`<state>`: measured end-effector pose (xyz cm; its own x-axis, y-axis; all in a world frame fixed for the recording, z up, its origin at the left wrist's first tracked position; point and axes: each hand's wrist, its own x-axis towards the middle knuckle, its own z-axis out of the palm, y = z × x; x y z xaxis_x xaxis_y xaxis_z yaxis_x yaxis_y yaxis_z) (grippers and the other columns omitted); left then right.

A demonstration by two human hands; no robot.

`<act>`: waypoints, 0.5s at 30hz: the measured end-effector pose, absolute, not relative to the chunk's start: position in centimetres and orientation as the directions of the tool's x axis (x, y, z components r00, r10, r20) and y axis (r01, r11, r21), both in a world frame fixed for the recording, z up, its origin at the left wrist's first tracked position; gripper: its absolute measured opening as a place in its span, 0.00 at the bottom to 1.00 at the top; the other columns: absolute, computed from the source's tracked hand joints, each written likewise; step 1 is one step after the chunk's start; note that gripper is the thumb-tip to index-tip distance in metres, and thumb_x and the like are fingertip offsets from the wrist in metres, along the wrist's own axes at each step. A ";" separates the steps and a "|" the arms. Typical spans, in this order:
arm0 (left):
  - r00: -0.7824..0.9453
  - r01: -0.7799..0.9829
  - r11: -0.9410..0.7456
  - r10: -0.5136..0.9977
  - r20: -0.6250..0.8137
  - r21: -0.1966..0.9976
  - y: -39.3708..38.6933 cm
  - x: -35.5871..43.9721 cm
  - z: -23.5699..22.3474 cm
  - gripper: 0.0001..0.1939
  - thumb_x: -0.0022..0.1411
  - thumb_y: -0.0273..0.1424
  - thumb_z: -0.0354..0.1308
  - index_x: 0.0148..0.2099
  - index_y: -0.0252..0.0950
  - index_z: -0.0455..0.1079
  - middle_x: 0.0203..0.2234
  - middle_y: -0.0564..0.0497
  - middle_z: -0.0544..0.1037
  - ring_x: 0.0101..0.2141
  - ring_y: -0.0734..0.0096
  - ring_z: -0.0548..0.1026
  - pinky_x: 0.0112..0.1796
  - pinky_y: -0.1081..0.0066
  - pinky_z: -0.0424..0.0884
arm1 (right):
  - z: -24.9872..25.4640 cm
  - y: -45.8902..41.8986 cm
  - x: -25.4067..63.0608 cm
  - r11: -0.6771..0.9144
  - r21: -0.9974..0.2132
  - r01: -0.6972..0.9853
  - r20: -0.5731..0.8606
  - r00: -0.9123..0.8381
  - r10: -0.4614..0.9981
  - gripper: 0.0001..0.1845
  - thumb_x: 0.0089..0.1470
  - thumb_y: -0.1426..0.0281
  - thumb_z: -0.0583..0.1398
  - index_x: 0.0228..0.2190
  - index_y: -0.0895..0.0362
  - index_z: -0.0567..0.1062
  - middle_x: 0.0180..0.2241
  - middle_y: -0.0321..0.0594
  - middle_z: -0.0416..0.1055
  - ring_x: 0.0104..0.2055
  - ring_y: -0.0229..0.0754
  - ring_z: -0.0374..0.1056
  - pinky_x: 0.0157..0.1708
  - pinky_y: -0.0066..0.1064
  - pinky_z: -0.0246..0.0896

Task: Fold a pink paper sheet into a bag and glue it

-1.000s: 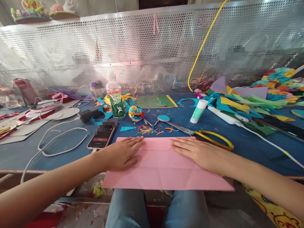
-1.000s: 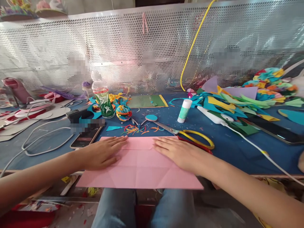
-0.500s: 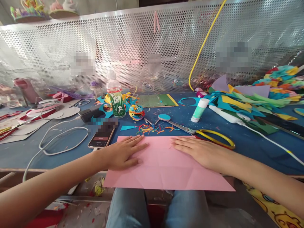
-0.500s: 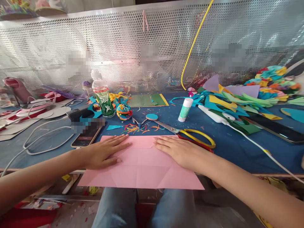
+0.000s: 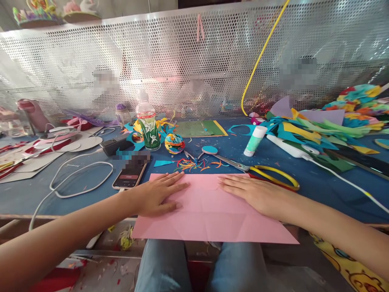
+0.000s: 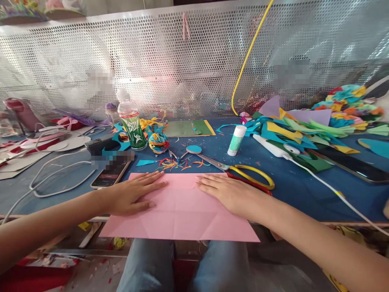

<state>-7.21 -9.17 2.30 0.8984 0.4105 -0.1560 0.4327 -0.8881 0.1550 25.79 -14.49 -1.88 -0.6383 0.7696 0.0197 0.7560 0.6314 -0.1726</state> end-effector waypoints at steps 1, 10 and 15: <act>0.900 0.431 -0.888 0.410 -0.150 0.158 -9.2 -7.2 2.3 0.30 0.64 0.44 0.41 0.65 0.42 0.40 0.63 0.46 0.38 0.62 0.57 0.41 0.59 0.55 0.44 | -1.9 -14.5 25.8 0.628 -0.183 0.756 0.025 -0.635 0.772 0.27 0.57 0.75 0.45 0.57 0.47 0.56 0.60 0.34 0.52 0.61 0.43 0.49 0.58 0.44 0.48; 0.906 0.421 -0.894 0.406 -0.121 0.155 -9.2 -7.4 2.3 0.31 0.64 0.44 0.43 0.65 0.41 0.43 0.63 0.45 0.40 0.62 0.57 0.43 0.59 0.55 0.46 | -2.0 -14.6 25.9 0.643 -0.174 0.746 0.067 -0.642 0.764 0.27 0.56 0.77 0.45 0.56 0.49 0.61 0.58 0.35 0.56 0.59 0.43 0.53 0.57 0.43 0.51; 0.916 0.390 -0.918 0.380 -0.126 0.065 -9.5 -5.0 3.0 0.33 0.62 0.45 0.44 0.62 0.31 0.49 0.61 0.41 0.50 0.60 0.58 0.50 0.57 0.58 0.50 | 0.3 -14.3 23.6 0.675 -0.075 0.734 0.184 -0.655 0.733 0.19 0.56 0.71 0.47 0.42 0.52 0.75 0.47 0.39 0.71 0.48 0.45 0.67 0.48 0.41 0.62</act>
